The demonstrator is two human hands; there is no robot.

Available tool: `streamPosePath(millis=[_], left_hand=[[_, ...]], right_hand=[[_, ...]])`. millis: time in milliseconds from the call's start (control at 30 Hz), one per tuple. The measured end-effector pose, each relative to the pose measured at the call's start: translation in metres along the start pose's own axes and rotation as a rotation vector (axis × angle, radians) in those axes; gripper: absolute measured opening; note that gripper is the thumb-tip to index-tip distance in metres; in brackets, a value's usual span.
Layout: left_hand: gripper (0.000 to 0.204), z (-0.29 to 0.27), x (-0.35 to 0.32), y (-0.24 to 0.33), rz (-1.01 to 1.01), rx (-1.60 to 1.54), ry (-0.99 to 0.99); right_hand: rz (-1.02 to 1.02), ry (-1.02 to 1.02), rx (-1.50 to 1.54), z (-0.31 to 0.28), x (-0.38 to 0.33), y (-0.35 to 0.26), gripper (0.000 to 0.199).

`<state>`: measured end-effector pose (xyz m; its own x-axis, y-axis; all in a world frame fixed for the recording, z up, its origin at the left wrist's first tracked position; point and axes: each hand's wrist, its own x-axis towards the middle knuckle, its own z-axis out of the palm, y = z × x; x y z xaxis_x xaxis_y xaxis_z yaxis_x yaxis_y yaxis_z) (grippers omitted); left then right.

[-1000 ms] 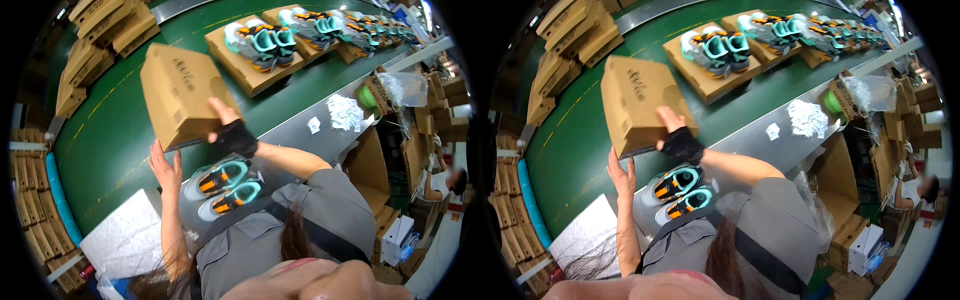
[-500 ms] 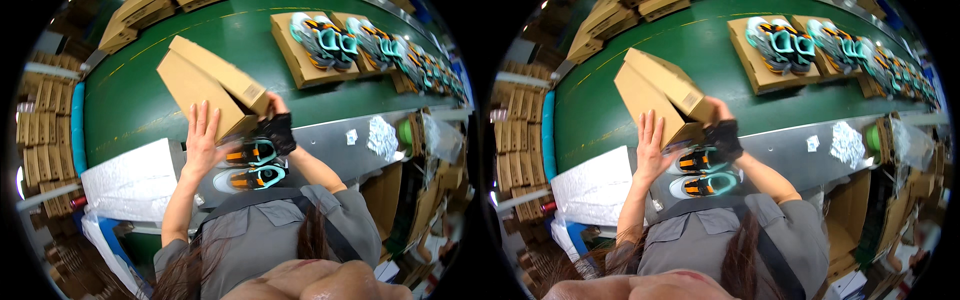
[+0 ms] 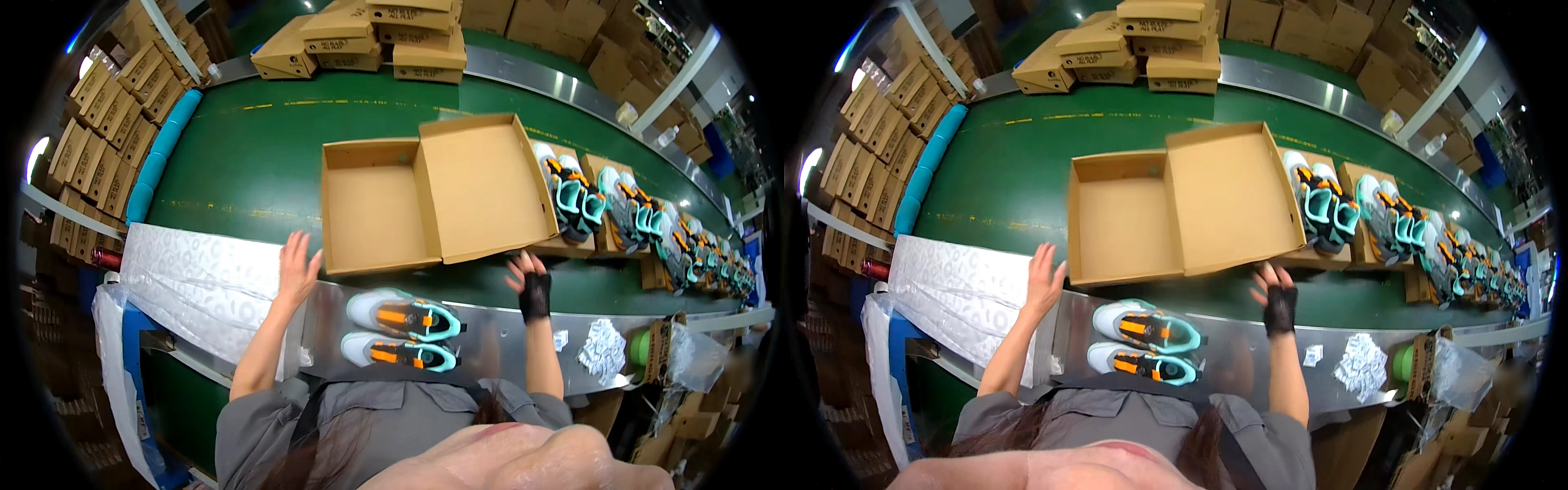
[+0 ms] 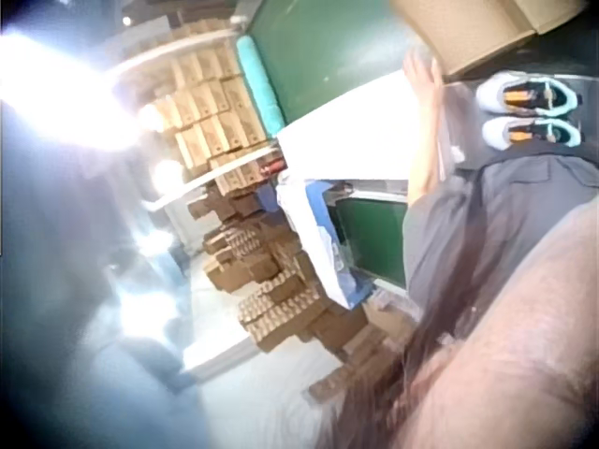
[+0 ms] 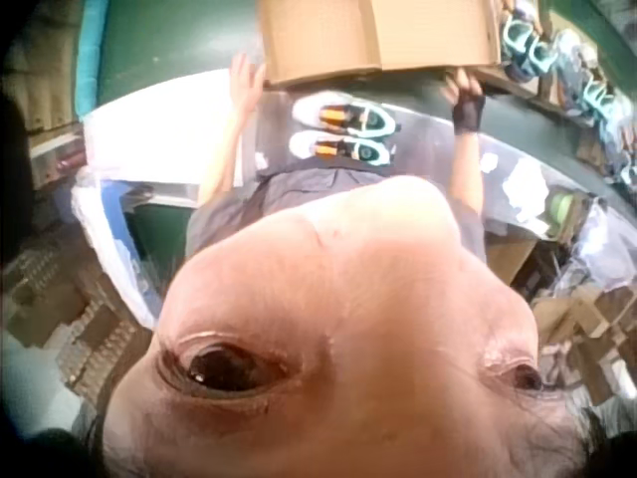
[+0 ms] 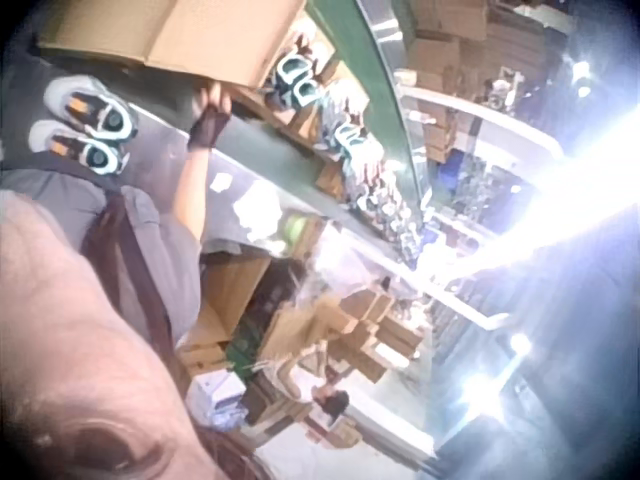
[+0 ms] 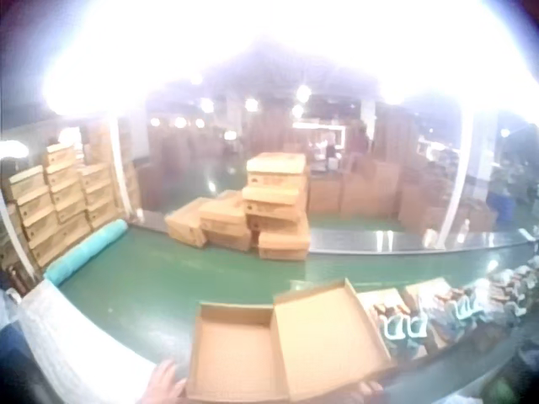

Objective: The person repeatedly packs pairs of children's sneakers into cardboard boxes on a conveyor belt. They place tissue paper inside each box, insert the shoes, fold the paper over, close the box, and move it down the line. The process is repeated for multiple pairs of shoes throughout the clip.

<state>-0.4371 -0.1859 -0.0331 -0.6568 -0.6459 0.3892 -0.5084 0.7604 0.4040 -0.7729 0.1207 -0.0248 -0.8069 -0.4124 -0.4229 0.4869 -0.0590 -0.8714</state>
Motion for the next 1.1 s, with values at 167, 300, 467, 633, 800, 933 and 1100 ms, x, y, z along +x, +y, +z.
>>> streamPosePath(millis=[167,300,467,633,800,933,1100], left_hand=[[0.060,-0.047,-0.099,-0.082,-0.532,0.416,-0.003],[0.079,-0.094,-0.127,-0.069,-0.822,0.396,-0.284],[0.069,-0.100,-0.111,-0.060,-0.921,0.334,-0.317],[0.038,-0.089,-0.124,-0.086,-0.750,0.509,-0.106],[0.024,-0.117,-0.129,-0.103,-0.582,0.554,0.165],[0.016,-0.186,-0.096,-0.096,-0.424,0.545,0.571],[0.023,-0.253,-0.023,-0.026,-0.214,0.159,0.738]], right_hand=[[-0.599,0.811,-1.321,-0.146,-0.013,0.060,0.035],[-0.726,0.631,-1.498,-0.209,-0.045,0.143,0.032],[-0.447,0.415,-0.342,-0.127,-0.056,0.122,0.015],[-0.969,0.144,-0.754,0.014,-0.063,0.031,0.015],[-0.628,-0.376,-0.316,0.147,-0.048,-0.020,0.032],[-0.326,-0.548,-0.130,0.199,-0.001,-0.010,0.028],[-0.332,-0.681,-0.233,0.221,0.006,0.005,0.028]])
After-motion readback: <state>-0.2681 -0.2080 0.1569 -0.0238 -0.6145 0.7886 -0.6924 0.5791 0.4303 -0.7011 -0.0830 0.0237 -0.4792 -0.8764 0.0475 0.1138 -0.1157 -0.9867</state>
